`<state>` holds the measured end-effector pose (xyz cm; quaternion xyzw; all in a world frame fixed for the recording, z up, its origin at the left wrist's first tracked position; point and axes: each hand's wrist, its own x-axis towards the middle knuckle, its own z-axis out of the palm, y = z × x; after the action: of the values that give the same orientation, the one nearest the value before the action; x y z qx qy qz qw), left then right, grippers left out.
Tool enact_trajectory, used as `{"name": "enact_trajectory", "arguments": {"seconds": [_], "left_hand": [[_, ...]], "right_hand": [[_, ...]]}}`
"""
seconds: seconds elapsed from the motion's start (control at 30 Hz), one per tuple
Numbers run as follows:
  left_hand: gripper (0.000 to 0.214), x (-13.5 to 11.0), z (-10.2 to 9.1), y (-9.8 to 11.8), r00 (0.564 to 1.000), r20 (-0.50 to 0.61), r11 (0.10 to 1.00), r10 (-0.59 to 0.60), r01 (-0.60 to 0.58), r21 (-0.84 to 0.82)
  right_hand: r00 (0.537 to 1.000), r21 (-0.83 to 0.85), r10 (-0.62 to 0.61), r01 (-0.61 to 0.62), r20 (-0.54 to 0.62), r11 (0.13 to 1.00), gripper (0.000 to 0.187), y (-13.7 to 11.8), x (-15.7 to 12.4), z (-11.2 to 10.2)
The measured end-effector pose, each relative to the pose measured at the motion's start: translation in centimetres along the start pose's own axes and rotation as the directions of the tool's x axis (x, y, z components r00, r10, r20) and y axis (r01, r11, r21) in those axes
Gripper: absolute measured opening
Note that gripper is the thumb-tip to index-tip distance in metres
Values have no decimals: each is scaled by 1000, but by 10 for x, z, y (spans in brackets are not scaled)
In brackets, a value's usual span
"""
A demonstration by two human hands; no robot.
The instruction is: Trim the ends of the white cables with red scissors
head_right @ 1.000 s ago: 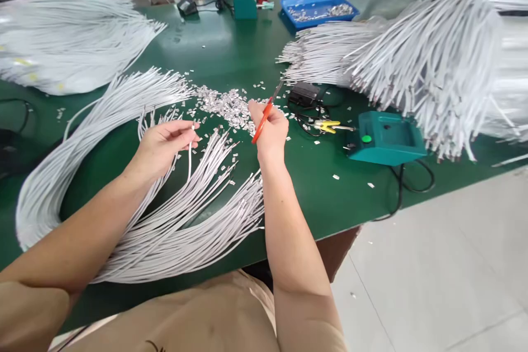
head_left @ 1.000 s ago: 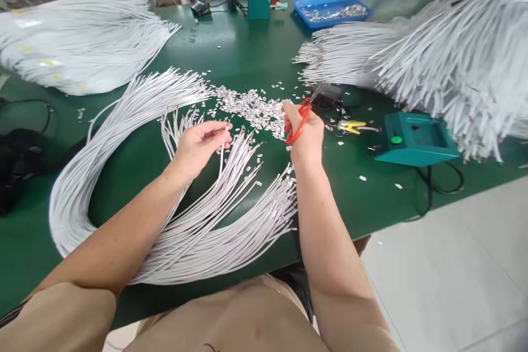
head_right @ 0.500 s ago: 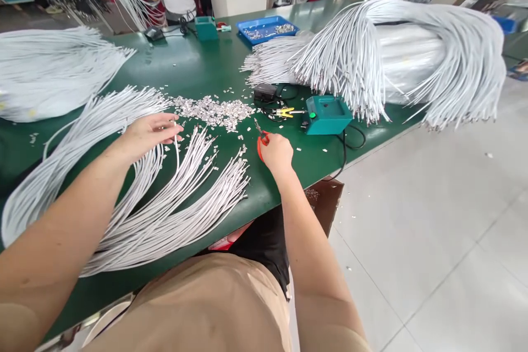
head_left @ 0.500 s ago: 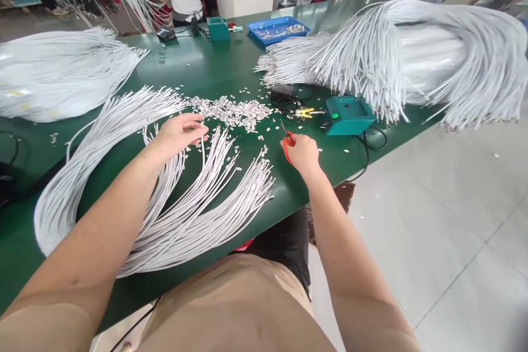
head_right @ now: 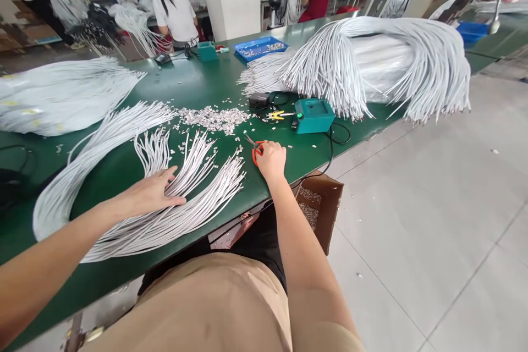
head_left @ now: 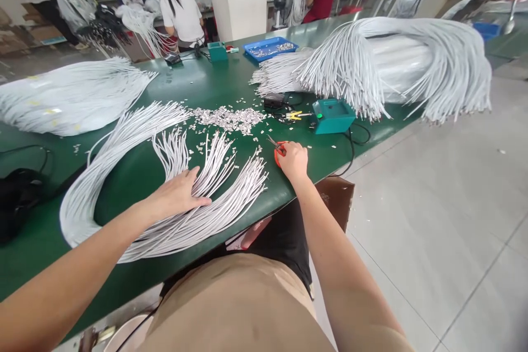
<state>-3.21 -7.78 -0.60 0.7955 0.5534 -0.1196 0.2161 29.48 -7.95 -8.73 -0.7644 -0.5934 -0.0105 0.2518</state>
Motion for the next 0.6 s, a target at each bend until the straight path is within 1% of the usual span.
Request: {"name": "enact_trajectory", "arguments": {"seconds": [0.07, 0.13, 0.3, 0.37, 0.5, 0.6], "left_hand": [[94, -3, 10, 2, 999, -33, 999, 6, -5, 53], [81, -1, 15, 5, 998, -61, 996, 5, 1, 88], [45, 9, 19, 12, 994, -109, 994, -7, 20, 111], [35, 10, 20, 13, 991, -132, 993, -3, 18, 114], [30, 10, 21, 14, 982, -191, 993, -11, 34, 115], [31, 11, 17, 12, 975, -218, 995, -45, 64, 80]], "right_hand": [[1000, 0, -3, 3, 5, 1000, 16, 0, 0, 0], [1000, -2, -6, 6, 13, 1000, 16, 0, -1, 0], [1000, -3, -5, 5, 23, 1000, 17, 0, 0, -1], [1000, 3, -5, 5, 22, 1000, 17, 0, 0, -1], [1000, 18, -10, 10, 13, 1000, 19, 0, 0, -1], [1000, 23, -15, 15, 15, 1000, 19, 1, 1, -2]]}}
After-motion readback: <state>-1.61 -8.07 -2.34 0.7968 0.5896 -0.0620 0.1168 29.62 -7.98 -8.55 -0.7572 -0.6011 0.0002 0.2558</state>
